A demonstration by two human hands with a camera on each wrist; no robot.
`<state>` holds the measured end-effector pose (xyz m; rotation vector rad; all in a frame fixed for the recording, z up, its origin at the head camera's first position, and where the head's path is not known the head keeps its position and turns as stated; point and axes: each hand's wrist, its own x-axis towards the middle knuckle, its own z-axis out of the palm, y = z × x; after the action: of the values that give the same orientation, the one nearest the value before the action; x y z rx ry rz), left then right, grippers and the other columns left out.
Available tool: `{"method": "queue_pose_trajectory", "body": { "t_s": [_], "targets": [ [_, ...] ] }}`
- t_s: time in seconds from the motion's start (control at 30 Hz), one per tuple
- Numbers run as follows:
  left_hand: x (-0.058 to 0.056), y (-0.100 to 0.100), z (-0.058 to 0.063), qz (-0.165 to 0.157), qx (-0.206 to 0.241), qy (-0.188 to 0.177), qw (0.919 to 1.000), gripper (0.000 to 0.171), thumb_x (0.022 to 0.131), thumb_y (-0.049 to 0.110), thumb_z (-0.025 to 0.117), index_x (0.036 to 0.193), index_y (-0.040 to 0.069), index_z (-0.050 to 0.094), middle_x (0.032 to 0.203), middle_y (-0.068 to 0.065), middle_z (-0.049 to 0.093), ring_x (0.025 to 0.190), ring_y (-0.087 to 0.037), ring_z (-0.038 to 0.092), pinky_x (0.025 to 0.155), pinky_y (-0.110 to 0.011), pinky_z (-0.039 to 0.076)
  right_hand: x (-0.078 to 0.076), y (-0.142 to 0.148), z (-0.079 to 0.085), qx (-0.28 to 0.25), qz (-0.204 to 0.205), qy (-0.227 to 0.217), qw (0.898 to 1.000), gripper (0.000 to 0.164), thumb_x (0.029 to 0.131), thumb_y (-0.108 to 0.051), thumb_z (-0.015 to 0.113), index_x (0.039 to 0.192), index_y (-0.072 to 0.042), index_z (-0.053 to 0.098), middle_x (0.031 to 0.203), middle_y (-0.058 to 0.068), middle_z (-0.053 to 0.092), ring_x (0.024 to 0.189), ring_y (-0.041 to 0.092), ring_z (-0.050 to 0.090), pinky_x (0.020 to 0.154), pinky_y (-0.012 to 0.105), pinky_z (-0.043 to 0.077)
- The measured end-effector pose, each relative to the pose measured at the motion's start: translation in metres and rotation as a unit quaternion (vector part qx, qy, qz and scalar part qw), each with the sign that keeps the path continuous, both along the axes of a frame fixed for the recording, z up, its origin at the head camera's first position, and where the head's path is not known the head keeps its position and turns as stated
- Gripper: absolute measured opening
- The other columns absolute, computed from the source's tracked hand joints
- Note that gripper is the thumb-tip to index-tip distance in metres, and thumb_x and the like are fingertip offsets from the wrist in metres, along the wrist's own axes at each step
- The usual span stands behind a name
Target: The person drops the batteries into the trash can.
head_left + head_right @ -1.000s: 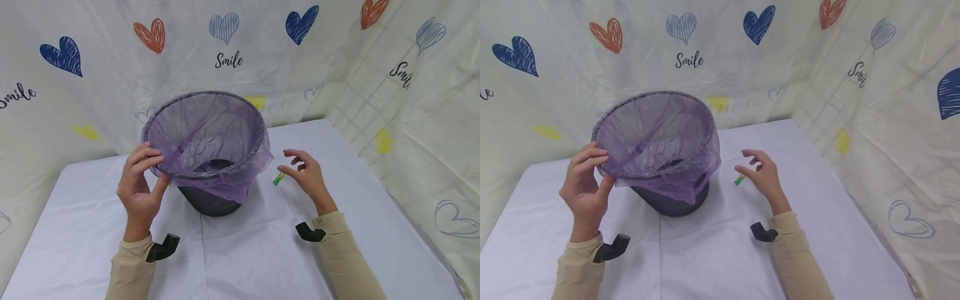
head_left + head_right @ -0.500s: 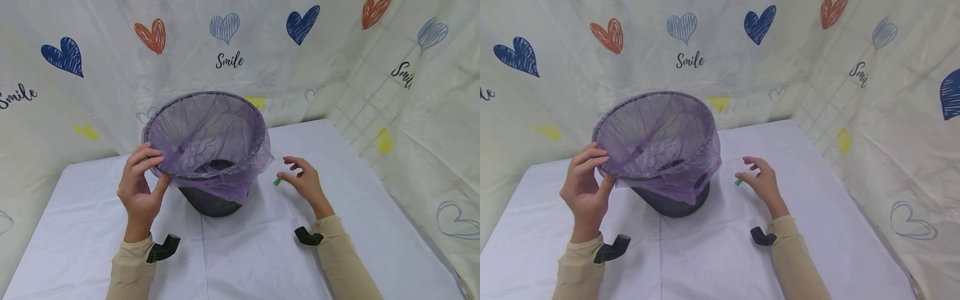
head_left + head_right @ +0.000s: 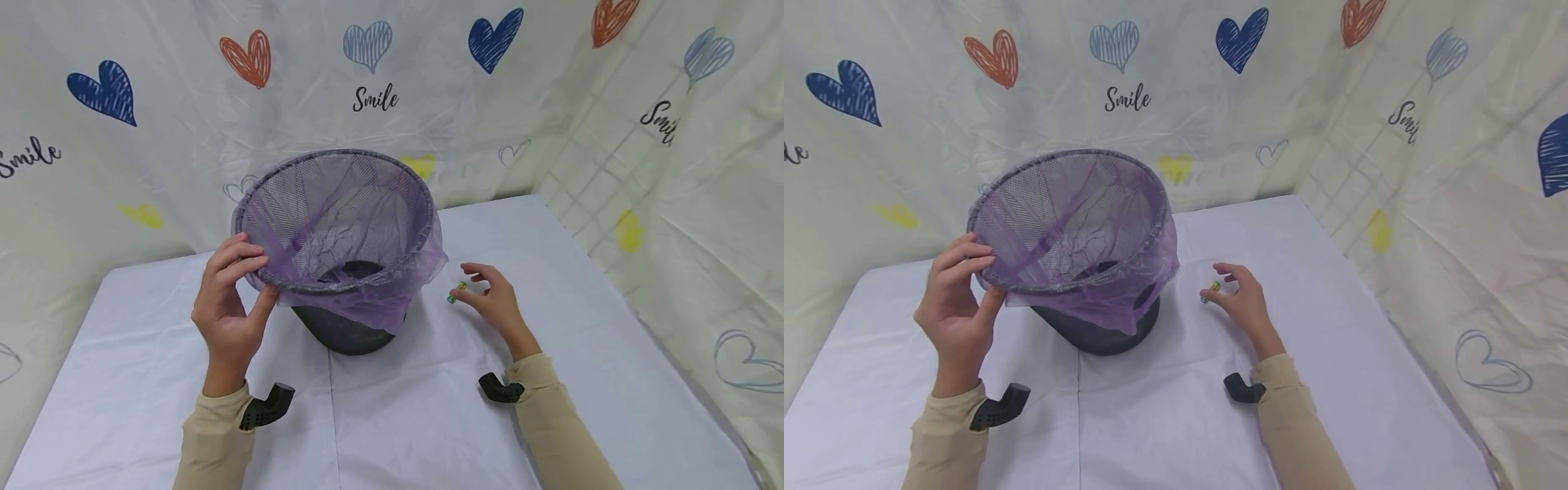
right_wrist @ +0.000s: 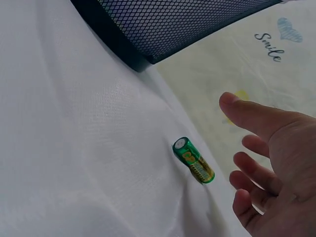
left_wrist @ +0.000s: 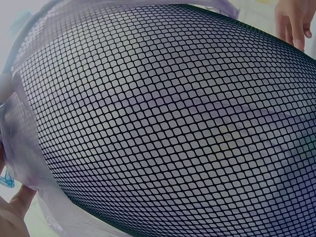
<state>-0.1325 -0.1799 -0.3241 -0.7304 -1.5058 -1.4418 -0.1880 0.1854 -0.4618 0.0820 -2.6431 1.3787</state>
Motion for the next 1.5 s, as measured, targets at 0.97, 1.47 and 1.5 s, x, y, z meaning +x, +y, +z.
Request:
{"method": "queue_pose_trajectory", "body": {
  "t_s": [0.97, 1.47, 1.5],
  "targets": [
    [-0.007, -0.008, -0.012, 0.019, -0.019, -0.009, 0.9996, 0.032, 0.075, 0.013, 0.072, 0.091, -0.013, 0.062, 0.102, -0.021, 0.062, 0.114, -0.039, 0.049, 0.106, -0.047, 0.038, -0.006, -0.004, -0.018, 0.084, -0.008, -0.008, 0.996, 0.051, 0.070, -0.024, 0.078, 0.114, -0.007, 0.059, 0.110, 0.012, 0.058, 0.098, 0.026, 0.054, 0.087, 0.040, 0.046],
    [-0.006, -0.006, -0.009, 0.015, -0.010, -0.009, 0.9998, 0.030, 0.074, 0.010, 0.071, 0.090, -0.013, 0.062, 0.101, -0.020, 0.062, 0.113, -0.040, 0.049, 0.106, -0.047, 0.038, -0.004, -0.007, -0.012, 0.097, -0.005, 0.007, 0.995, 0.050, 0.069, -0.021, 0.079, 0.113, -0.004, 0.061, 0.107, 0.014, 0.060, 0.094, 0.027, 0.056, 0.083, 0.040, 0.047],
    [-0.006, -0.006, -0.010, 0.015, -0.010, -0.009, 0.9998, 0.030, 0.074, 0.010, 0.071, 0.090, -0.013, 0.062, 0.101, -0.020, 0.062, 0.113, -0.040, 0.049, 0.106, -0.047, 0.038, -0.004, -0.007, -0.011, 0.096, -0.005, 0.009, 0.995, 0.050, 0.069, -0.021, 0.079, 0.113, -0.004, 0.061, 0.107, 0.014, 0.060, 0.094, 0.027, 0.056, 0.083, 0.040, 0.047]
  ]
}}
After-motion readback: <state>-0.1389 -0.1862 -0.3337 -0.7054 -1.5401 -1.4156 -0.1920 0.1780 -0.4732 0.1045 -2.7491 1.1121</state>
